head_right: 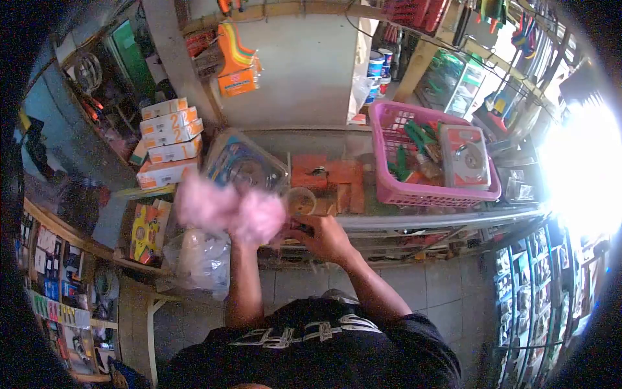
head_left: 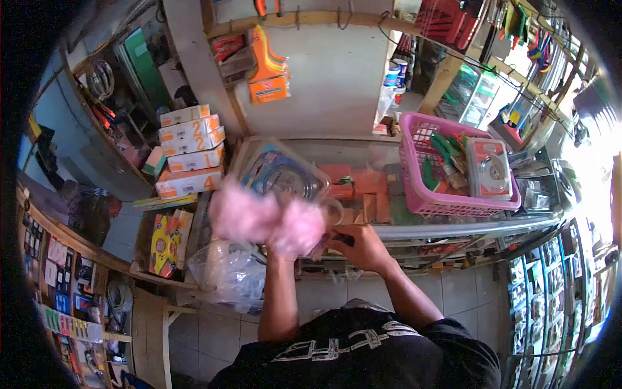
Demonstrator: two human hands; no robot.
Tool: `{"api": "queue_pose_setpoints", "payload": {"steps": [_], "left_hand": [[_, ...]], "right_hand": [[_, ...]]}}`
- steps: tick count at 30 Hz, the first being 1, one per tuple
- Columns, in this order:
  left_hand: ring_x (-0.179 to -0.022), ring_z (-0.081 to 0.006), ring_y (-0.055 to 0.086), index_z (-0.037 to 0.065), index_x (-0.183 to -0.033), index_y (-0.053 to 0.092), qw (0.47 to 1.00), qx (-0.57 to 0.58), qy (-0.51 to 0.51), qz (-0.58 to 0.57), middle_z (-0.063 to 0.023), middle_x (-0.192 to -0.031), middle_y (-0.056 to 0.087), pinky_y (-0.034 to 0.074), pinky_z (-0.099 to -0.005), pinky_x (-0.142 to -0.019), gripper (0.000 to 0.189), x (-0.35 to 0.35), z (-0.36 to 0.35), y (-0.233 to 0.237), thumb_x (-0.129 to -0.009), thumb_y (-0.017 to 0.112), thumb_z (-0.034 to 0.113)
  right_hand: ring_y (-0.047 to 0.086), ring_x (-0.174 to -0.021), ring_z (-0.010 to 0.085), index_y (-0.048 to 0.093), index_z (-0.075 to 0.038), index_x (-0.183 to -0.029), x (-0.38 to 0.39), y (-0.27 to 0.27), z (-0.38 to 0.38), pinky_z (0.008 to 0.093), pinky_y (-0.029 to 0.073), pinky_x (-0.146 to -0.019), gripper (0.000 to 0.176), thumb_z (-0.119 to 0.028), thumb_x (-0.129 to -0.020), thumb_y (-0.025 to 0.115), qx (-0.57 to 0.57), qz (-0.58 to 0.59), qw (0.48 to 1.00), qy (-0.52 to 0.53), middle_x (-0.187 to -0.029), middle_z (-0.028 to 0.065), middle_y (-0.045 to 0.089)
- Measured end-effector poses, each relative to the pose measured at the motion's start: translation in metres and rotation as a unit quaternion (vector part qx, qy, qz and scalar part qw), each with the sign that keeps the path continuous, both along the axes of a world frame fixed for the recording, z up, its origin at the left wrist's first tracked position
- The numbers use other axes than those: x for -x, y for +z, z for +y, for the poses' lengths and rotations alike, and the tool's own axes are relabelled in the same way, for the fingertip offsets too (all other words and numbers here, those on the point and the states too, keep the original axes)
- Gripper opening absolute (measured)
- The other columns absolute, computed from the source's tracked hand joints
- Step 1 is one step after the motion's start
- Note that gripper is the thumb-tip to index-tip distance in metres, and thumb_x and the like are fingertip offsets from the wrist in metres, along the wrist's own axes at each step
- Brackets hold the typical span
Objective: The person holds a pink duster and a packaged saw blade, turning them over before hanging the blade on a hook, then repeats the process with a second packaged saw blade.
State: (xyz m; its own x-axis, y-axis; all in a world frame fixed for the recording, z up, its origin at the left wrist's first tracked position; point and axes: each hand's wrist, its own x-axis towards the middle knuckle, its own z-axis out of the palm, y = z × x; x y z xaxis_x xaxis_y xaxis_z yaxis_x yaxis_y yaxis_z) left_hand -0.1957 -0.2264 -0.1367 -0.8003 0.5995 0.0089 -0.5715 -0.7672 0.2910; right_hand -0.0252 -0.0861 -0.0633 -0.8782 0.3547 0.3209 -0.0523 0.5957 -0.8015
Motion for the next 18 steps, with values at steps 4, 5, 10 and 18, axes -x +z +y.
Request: {"api": "queue_pose_setpoints", "payload": {"steps": [4,5,10,18], "left_hand": [[-0.11,-0.0177,0.064,0.01,-0.135,0.056,0.967,0.201,0.046,0.151,-0.003,-0.125,0.065,0.056,-0.041,-0.086,0.05,0.0,0.033,0.016,-0.101,0.06,0.047],[-0.111,-0.018,0.064,0.012,-0.136,0.056,0.965,0.222,0.049,0.131,-0.0037,-0.125,0.065,0.056,-0.0407,-0.088,0.05,-0.01,0.035,0.032,-0.102,0.058,0.05],[-0.105,-0.0159,0.061,0.006,-0.13,0.057,0.939,0.298,0.037,0.169,-0.0047,-0.118,0.063,0.05,-0.0377,-0.092,0.047,-0.024,0.042,0.037,-0.102,0.064,0.043],[-0.115,-0.0203,0.059,0.002,-0.136,0.053,0.9,0.387,0.107,0.169,-0.0091,-0.125,0.061,0.049,-0.0388,-0.097,0.055,-0.046,0.022,0.05,-0.101,0.064,0.044]], "right_hand": [[0.067,-0.07,0.0279,0.071,0.002,-0.108,-0.005,-0.002,0.027,0.0398,0.051,-0.069,0.026,-0.018,-0.092,0.074,0.019,-0.059,0.995,-0.076,-0.081,0.022,0.069],[0.069,-0.072,0.0296,0.071,0.002,-0.108,-0.005,-0.003,0.033,0.0403,0.051,-0.069,0.027,-0.02,-0.092,0.073,0.032,-0.054,0.992,-0.107,-0.082,0.0227,0.07],[0.069,-0.095,0.0462,0.07,-0.002,-0.117,-0.005,-0.019,0.059,0.0511,0.053,-0.08,0.033,-0.03,-0.099,0.065,0.033,-0.019,0.984,-0.176,-0.1,0.0262,0.072],[0.062,-0.114,0.0422,0.057,0.003,-0.134,0.026,-0.059,0.081,0.0457,0.048,-0.094,0.045,-0.011,-0.092,0.064,0.104,0.085,0.985,-0.103,-0.122,0.0259,0.064]]}}
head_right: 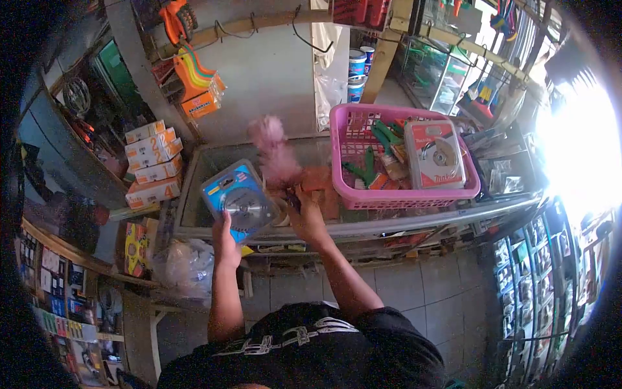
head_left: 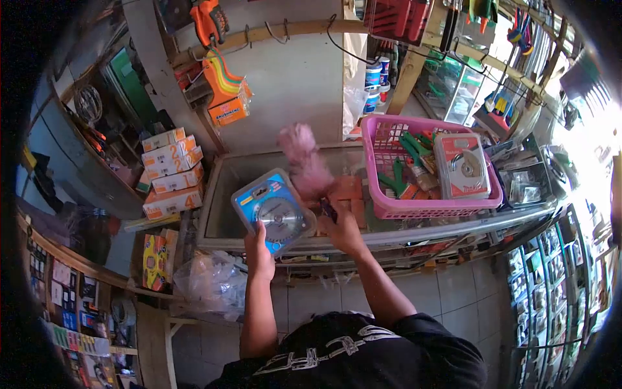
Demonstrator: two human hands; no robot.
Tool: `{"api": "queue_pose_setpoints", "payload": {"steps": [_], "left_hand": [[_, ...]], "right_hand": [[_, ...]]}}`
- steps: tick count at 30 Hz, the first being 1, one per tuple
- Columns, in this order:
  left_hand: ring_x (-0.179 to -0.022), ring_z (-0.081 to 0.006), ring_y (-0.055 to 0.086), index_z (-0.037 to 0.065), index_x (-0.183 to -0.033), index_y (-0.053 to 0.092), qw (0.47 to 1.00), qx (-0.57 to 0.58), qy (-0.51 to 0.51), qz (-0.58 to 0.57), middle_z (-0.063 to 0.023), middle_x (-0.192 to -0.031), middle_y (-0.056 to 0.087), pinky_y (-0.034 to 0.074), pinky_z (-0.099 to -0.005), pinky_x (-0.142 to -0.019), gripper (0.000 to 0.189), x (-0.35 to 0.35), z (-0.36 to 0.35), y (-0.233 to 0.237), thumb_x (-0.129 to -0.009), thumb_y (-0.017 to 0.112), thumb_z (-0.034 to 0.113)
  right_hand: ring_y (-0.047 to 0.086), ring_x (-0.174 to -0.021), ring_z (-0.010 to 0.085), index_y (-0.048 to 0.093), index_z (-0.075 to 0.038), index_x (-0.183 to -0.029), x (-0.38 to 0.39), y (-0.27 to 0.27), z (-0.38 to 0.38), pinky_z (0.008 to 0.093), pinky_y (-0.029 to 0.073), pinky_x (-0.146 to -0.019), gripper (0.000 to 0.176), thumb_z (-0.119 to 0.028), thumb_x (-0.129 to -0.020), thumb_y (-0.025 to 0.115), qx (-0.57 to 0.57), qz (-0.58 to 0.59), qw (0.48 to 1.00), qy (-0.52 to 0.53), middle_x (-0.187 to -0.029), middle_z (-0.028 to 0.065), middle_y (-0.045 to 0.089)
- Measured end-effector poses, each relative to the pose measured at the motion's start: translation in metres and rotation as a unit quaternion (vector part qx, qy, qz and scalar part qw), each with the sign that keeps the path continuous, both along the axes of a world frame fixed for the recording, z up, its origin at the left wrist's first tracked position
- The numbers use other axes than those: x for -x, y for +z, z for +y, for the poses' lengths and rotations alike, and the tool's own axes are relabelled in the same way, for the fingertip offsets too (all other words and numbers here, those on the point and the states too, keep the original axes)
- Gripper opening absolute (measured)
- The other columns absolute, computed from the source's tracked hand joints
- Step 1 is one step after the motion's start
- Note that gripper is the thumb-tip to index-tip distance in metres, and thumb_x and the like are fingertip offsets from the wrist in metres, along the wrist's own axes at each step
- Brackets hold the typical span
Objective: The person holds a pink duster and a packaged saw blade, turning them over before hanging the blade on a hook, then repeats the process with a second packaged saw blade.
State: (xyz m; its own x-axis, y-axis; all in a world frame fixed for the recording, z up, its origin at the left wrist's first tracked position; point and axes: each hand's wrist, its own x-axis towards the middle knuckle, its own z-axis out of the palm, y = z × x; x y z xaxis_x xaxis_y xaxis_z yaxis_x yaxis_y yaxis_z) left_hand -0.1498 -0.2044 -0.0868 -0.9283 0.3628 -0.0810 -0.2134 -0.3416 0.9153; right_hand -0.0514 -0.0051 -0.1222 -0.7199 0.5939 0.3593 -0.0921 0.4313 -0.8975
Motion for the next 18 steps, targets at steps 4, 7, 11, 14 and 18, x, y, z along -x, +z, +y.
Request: {"api": "queue_pose_setpoints", "payload": {"steps": [4,7,11,14,18], "left_hand": [[-0.116,-0.0188,0.059,-0.001,-0.134,0.054,1.0,-0.002,0.005,-0.001,-0.0087,-0.128,0.062,0.047,-0.0371,-0.1,0.051,0.004,-0.016,-0.011,-0.104,0.062,0.039],[-0.116,-0.0173,0.058,0.0,-0.133,0.056,0.999,0.008,-0.001,0.036,-0.0073,-0.128,0.062,0.044,-0.0355,-0.102,0.042,-0.007,-0.026,-0.006,-0.102,0.066,0.027],[-0.115,-0.0154,0.058,0.002,-0.133,0.056,0.998,0.008,0.018,0.066,-0.0055,-0.125,0.063,0.043,-0.0333,-0.102,0.042,-0.022,-0.029,-0.014,-0.097,0.07,0.017],[-0.112,-0.014,0.059,0.003,-0.131,0.056,0.996,0.027,0.016,0.087,-0.0053,-0.122,0.065,0.044,-0.031,-0.1,0.043,-0.031,-0.034,-0.003,-0.094,0.074,0.015],[-0.109,-0.0127,0.06,0.003,-0.126,0.058,0.992,0.004,0.022,0.127,-0.0047,-0.117,0.066,0.045,-0.0303,-0.099,0.037,-0.034,-0.037,0.023,-0.094,0.074,0.012]], "right_hand": [[0.057,-0.121,0.0429,0.053,0.004,-0.141,0.011,-0.015,-0.005,0.045,0.045,-0.102,0.057,-0.004,-0.086,0.065,-0.142,0.016,0.987,-0.067,-0.127,0.026,0.061],[0.055,-0.124,0.0429,0.054,0.004,-0.14,0.014,-0.015,-0.007,0.0455,0.044,-0.105,0.058,-0.003,-0.084,0.066,-0.141,-0.028,0.988,-0.056,-0.131,0.0261,0.059],[0.055,-0.122,0.0422,0.058,0.003,-0.137,0.011,-0.007,-0.011,0.0477,0.044,-0.104,0.055,-0.006,-0.084,0.07,-0.085,-0.097,0.99,-0.056,-0.132,0.0262,0.058],[0.057,-0.12,0.0406,0.06,0.004,-0.135,0.003,0.016,-0.014,0.046,0.045,-0.102,0.053,-0.012,-0.086,0.072,-0.152,-0.107,0.982,-0.039,-0.126,0.027,0.06],[0.061,-0.116,0.0258,0.058,0.006,-0.136,-0.003,0.046,-0.025,0.0378,0.046,-0.1,0.051,-0.027,-0.098,0.067,0.014,-0.027,0.995,0.095,-0.127,0.0174,0.065]]}}
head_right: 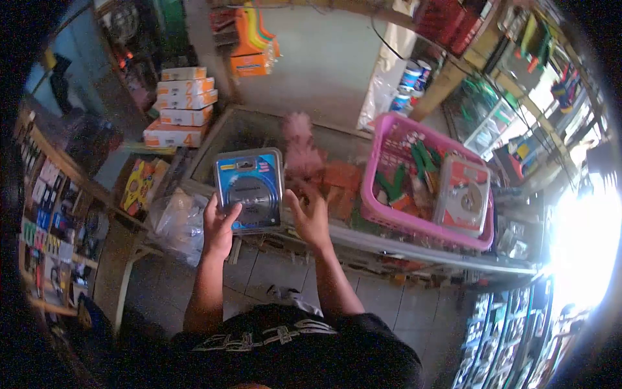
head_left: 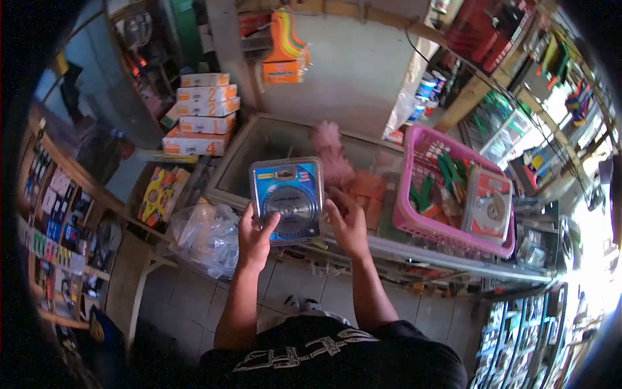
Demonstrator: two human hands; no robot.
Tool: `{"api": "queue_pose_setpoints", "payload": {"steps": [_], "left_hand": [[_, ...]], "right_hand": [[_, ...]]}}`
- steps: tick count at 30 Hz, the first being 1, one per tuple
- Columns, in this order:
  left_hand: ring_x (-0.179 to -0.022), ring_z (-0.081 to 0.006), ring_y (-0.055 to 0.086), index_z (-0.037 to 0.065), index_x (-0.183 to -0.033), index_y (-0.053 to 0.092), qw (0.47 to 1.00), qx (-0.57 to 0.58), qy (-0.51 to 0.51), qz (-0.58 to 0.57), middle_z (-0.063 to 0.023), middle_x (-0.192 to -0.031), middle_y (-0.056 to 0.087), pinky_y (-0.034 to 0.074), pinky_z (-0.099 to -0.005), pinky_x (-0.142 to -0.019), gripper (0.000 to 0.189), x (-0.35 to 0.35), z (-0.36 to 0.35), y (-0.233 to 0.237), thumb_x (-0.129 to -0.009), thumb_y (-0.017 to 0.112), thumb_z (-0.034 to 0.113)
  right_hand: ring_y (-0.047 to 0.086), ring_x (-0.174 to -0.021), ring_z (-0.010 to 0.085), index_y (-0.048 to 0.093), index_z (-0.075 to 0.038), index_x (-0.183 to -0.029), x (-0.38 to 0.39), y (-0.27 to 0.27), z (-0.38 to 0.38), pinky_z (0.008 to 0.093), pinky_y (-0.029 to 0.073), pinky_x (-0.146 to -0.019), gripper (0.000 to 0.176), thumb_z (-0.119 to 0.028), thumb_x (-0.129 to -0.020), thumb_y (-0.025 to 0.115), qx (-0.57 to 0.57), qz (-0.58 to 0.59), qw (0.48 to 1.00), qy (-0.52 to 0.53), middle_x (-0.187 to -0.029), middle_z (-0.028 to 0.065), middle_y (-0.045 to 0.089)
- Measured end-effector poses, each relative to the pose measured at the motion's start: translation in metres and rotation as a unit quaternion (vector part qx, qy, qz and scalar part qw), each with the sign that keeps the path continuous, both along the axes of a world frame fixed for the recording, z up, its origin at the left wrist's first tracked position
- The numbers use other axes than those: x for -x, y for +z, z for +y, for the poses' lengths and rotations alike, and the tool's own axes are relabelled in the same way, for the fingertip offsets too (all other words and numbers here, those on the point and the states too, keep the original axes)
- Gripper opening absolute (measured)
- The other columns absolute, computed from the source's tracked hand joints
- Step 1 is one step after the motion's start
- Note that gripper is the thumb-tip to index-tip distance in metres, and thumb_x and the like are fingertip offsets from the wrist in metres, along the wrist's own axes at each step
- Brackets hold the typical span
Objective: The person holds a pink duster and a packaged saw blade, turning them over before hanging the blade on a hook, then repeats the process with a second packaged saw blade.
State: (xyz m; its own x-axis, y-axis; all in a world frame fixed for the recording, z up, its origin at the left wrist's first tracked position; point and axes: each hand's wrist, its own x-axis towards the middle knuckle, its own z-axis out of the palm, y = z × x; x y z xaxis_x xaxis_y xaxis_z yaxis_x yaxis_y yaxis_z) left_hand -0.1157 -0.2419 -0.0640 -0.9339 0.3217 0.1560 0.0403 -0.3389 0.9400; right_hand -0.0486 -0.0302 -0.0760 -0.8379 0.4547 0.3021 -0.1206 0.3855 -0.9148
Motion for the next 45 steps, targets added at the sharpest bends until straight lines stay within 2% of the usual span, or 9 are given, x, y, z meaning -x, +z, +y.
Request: {"api": "queue_pose_setpoints", "payload": {"steps": [3,6,11,18,23,32,36,37,45], "left_hand": [[-0.109,-0.0135,0.06,0.001,-0.126,0.057,0.999,-0.022,0.013,0.042,-0.0059,-0.118,0.066,0.046,-0.0316,-0.098,0.037,0.003,-0.003,0.007,-0.094,0.074,0.011],[-0.108,-0.0138,0.061,0.001,-0.126,0.058,0.994,-0.037,0.042,0.093,-0.006,-0.117,0.067,0.047,-0.0314,-0.097,0.038,0.004,0.003,0.022,-0.094,0.075,0.012],[-0.095,-0.011,0.063,0.001,-0.113,0.056,0.984,-0.04,0.064,0.161,-0.0065,-0.105,0.068,0.05,-0.0286,-0.086,0.027,0.006,0.006,0.056,-0.096,0.073,0.013],[-0.103,-0.0119,0.065,0.001,-0.121,0.056,0.965,-0.062,0.02,0.252,-0.0064,-0.109,0.069,0.051,-0.0292,-0.092,0.029,0.039,-0.005,0.12,-0.097,0.071,0.009],[-0.102,-0.0114,0.068,0.003,-0.127,0.055,0.95,-0.023,-0.072,0.302,-0.0072,-0.114,0.07,0.055,-0.0279,-0.088,0.034,0.084,-0.033,0.164,-0.098,0.07,0.01],[-0.101,-0.0094,0.063,0.003,-0.13,0.052,0.92,0.011,-0.084,0.383,-0.0052,-0.111,0.07,0.05,-0.0272,-0.089,0.039,0.137,-0.083,0.249,-0.097,0.071,0.01],[-0.093,-0.0078,0.062,0.004,-0.126,0.052,0.898,-0.001,-0.058,0.437,-0.0038,-0.103,0.069,0.049,-0.0256,-0.082,0.035,0.156,-0.1,0.271,-0.097,0.071,0.011],[-0.093,-0.0079,0.063,0.004,-0.126,0.052,0.892,0.001,-0.052,0.45,-0.0039,-0.103,0.07,0.049,-0.0255,-0.082,0.035,0.164,-0.105,0.277,-0.098,0.071,0.011],[-0.101,-0.0145,0.067,0.002,-0.131,0.05,0.86,-0.067,-0.043,0.504,-0.0108,-0.111,0.071,0.053,-0.0291,-0.086,0.04,0.232,-0.109,0.356,-0.098,0.07,0.013]], "right_hand": [[0.057,-0.115,0.0132,0.057,0.007,-0.136,0.004,0.005,-0.006,0.0327,0.046,-0.1,0.049,-0.03,-0.105,0.062,0.302,0.025,0.937,0.171,-0.128,0.0065,0.064],[0.057,-0.118,0.0132,0.057,0.005,-0.136,-0.002,0.037,-0.013,0.0324,0.045,-0.102,0.045,-0.026,-0.104,0.064,0.256,0.115,0.916,0.287,-0.13,0.0081,0.063],[0.064,-0.101,0.0113,0.064,0.004,-0.121,-0.003,0.089,-0.027,0.0279,0.05,-0.092,0.029,0.004,-0.093,0.071,0.175,0.071,0.958,0.218,-0.113,0.0061,0.072],[0.065,-0.097,0.0129,0.066,0.005,-0.113,0.023,0.137,-0.04,0.0298,0.052,-0.089,0.019,0.003,-0.094,0.069,0.134,0.129,0.967,0.172,-0.107,0.0092,0.073],[0.063,-0.088,0.0095,0.064,0.002,-0.099,0.031,0.18,-0.044,0.0295,0.05,-0.071,0.012,-0.002,-0.092,0.073,0.041,0.124,0.984,0.124,-0.089,0.0054,0.068],[0.068,-0.088,0.0171,0.05,-0.001,-0.137,0.065,0.265,-0.09,0.0322,0.054,-0.08,0.059,-0.002,-0.085,0.079,-0.124,0.321,0.939,0.026,-0.101,0.0129,0.071],[0.065,-0.11,0.0376,0.047,-0.01,-0.146,0.089,0.296,-0.108,0.043,0.058,-0.087,0.076,-0.007,-0.079,0.085,-0.452,0.427,0.776,-0.107,-0.137,0.0247,0.052],[0.058,-0.12,0.0426,0.05,-0.017,-0.148,0.089,0.303,-0.115,0.0463,0.057,-0.093,0.078,-0.011,-0.078,0.086,-0.462,0.376,0.798,-0.089,-0.15,0.0253,0.035],[0.05,-0.128,0.0497,0.038,-0.029,-0.158,0.138,0.376,-0.156,0.0504,0.048,-0.107,0.093,-0.021,-0.079,0.087,-0.491,0.283,0.821,-0.075,-0.146,0.0265,0.031]]}}
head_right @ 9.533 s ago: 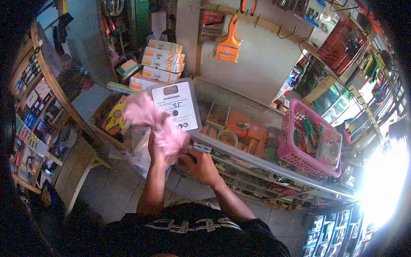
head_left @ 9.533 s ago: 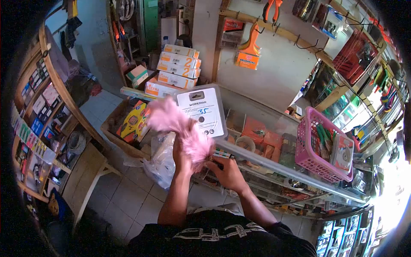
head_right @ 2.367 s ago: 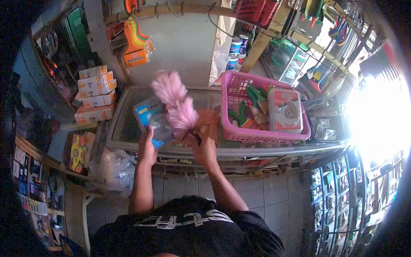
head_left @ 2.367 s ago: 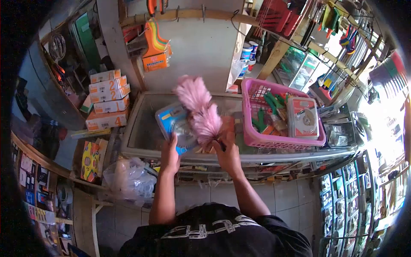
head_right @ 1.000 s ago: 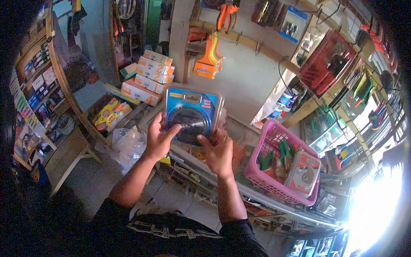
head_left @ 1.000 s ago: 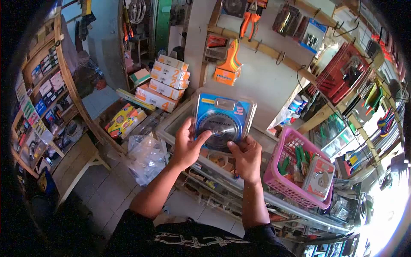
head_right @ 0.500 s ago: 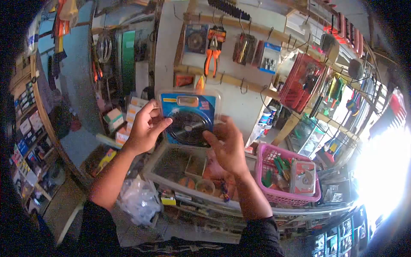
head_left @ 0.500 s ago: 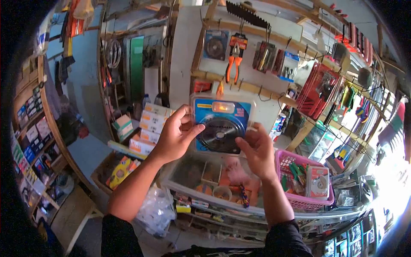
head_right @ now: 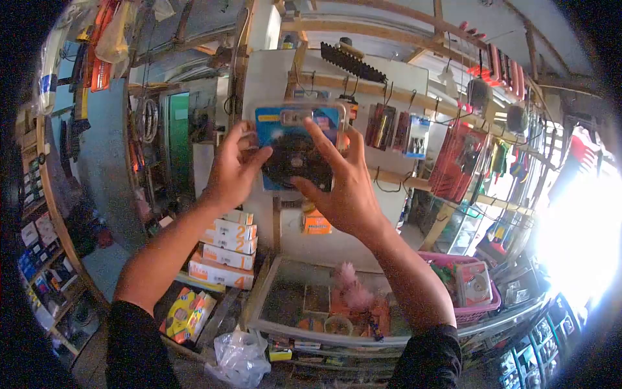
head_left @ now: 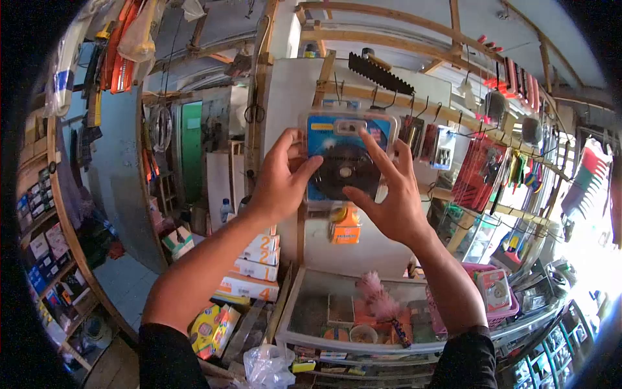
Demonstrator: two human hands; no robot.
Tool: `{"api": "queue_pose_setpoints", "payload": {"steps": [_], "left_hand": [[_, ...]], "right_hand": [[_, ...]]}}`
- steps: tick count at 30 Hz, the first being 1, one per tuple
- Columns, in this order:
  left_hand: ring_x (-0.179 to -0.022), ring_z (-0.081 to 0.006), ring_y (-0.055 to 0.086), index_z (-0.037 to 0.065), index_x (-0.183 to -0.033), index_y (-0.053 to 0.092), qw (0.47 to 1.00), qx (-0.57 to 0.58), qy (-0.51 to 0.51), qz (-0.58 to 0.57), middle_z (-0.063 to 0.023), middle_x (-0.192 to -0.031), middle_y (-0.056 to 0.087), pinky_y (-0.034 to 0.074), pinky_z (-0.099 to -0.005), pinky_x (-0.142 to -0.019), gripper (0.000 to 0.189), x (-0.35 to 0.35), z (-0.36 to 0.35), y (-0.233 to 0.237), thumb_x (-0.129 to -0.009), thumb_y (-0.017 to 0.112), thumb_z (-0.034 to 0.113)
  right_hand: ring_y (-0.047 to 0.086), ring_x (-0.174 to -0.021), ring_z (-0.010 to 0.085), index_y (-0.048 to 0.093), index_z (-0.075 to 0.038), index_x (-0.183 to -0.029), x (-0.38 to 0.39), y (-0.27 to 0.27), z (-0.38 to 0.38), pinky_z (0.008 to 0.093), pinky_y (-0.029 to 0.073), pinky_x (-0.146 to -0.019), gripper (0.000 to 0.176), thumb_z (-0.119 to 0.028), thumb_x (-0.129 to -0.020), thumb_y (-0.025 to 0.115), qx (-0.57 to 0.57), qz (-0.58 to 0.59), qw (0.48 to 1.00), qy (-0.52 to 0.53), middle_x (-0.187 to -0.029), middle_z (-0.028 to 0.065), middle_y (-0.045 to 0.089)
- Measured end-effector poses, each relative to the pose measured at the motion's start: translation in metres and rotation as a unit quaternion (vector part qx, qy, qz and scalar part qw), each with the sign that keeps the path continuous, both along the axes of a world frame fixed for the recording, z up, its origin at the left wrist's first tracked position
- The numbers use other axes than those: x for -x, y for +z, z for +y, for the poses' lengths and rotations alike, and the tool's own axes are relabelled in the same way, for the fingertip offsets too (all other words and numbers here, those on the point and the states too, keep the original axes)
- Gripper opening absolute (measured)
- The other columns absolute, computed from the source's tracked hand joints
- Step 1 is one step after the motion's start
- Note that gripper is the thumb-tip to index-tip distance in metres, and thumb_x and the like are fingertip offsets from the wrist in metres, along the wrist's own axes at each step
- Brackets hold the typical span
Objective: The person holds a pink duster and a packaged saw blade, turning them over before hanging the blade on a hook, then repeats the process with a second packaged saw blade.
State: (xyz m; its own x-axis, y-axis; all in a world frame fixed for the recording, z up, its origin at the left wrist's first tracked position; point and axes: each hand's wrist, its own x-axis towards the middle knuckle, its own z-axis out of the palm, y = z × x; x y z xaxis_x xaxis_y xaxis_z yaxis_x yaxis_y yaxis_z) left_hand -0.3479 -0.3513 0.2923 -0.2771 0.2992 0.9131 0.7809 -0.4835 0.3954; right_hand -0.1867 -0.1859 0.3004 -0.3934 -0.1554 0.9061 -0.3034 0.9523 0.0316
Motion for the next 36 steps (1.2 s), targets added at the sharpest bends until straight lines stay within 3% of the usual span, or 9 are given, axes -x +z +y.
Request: {"api": "queue_pose_setpoints", "payload": {"steps": [4,7,9,21,23,26,29,32,36], "left_hand": [[-0.104,-0.0164,0.067,0.002,-0.135,0.047,1.0,0.005,-0.028,-0.012,-0.0124,-0.117,0.069,0.054,-0.0305,-0.086,0.045,0.032,0.014,0.037,-0.097,0.07,0.013],[-0.1,-0.0158,0.067,0.004,-0.137,0.049,0.992,0.055,-0.058,-0.103,-0.0103,-0.117,0.069,0.054,-0.0313,-0.083,0.046,0.039,0.017,0.059,-0.097,0.068,0.014],[-0.098,-0.0152,0.067,0.005,-0.137,0.051,0.986,0.072,-0.053,-0.14,-0.009,-0.116,0.069,0.053,-0.0313,-0.081,0.045,0.037,0.015,0.07,-0.096,0.066,0.015],[-0.086,-0.015,0.064,0.008,-0.134,0.052,0.986,0.077,-0.05,-0.139,-0.0067,-0.106,0.068,0.05,-0.0312,-0.075,0.042,0.079,0.03,0.109,-0.095,0.063,0.017],[-0.077,-0.0146,0.062,0.004,-0.134,0.049,0.987,0.062,-0.046,-0.142,-0.0078,-0.099,0.067,0.049,-0.0309,-0.07,0.046,0.082,0.034,0.115,-0.093,0.065,0.016],[-0.072,-0.0151,0.061,0.002,-0.134,0.047,0.988,0.044,-0.027,-0.144,-0.008,-0.094,0.066,0.049,-0.0315,-0.066,0.048,0.082,0.038,0.124,-0.091,0.066,0.015],[-0.072,-0.016,0.061,0.002,-0.134,0.047,0.988,0.043,-0.034,-0.141,-0.0082,-0.094,0.065,0.048,-0.0318,-0.066,0.048,0.089,0.042,0.133,-0.091,0.065,0.015],[-0.073,-0.0169,0.062,0.002,-0.134,0.047,0.986,0.07,-0.064,-0.138,-0.0083,-0.096,0.065,0.048,-0.0321,-0.066,0.048,0.099,0.044,0.142,-0.091,0.064,0.014],[-0.079,-0.0176,0.063,0.001,-0.137,0.046,0.971,0.097,-0.127,-0.175,-0.0075,-0.101,0.064,0.048,-0.0334,-0.069,0.047,0.102,0.041,0.143,-0.093,0.062,0.012]], "right_hand": [[0.048,-0.129,0.0522,0.032,-0.028,-0.16,0.022,0.031,-0.011,0.0522,0.047,-0.109,0.1,-0.024,-0.078,0.088,0.014,0.009,0.999,-0.042,-0.14,0.0296,0.033],[0.049,-0.126,0.0435,0.034,-0.024,-0.16,0.038,0.05,-0.013,0.048,0.044,-0.11,0.097,-0.03,-0.079,0.088,0.074,-0.027,0.995,-0.063,-0.131,0.0252,0.041],[0.052,-0.123,0.0432,0.037,-0.024,-0.159,0.057,0.059,-0.003,0.0469,0.045,-0.109,0.097,-0.035,-0.077,0.088,0.055,0.003,0.995,-0.084,-0.129,0.025,0.042],[0.056,-0.123,0.0402,0.049,-0.02,-0.151,0.09,0.116,0.022,0.0437,0.047,-0.108,0.089,-0.036,-0.073,0.089,0.03,0.002,0.995,-0.091,-0.13,0.0257,0.052],[0.057,-0.124,0.0399,0.051,-0.02,-0.151,0.091,0.122,0.022,0.0433,0.048,-0.108,0.089,-0.036,-0.072,0.089,0.058,-0.012,0.995,-0.08,-0.13,0.0262,0.054],[0.052,-0.129,0.0465,0.051,-0.015,-0.15,0.095,0.13,0.026,0.0473,0.044,-0.112,0.091,-0.039,-0.071,0.089,0.044,-0.014,0.996,-0.071,-0.134,0.0335,0.053],[0.049,-0.131,0.0459,0.052,-0.011,-0.148,0.095,0.14,0.025,0.0469,0.044,-0.112,0.09,-0.04,-0.071,0.089,0.04,-0.021,0.995,-0.084,-0.134,0.0343,0.054],[0.059,-0.123,0.0424,0.056,-0.008,-0.144,0.105,0.147,0.033,0.045,0.051,-0.105,0.087,-0.04,-0.07,0.088,0.039,-0.008,0.996,-0.079,-0.126,0.0322,0.063],[0.07,-0.099,0.0256,0.059,-0.008,-0.142,0.103,0.157,0.032,0.0356,0.055,-0.091,0.075,-0.03,-0.076,0.086,0.076,-0.094,0.992,-0.037,-0.113,0.0191,0.071]]}}
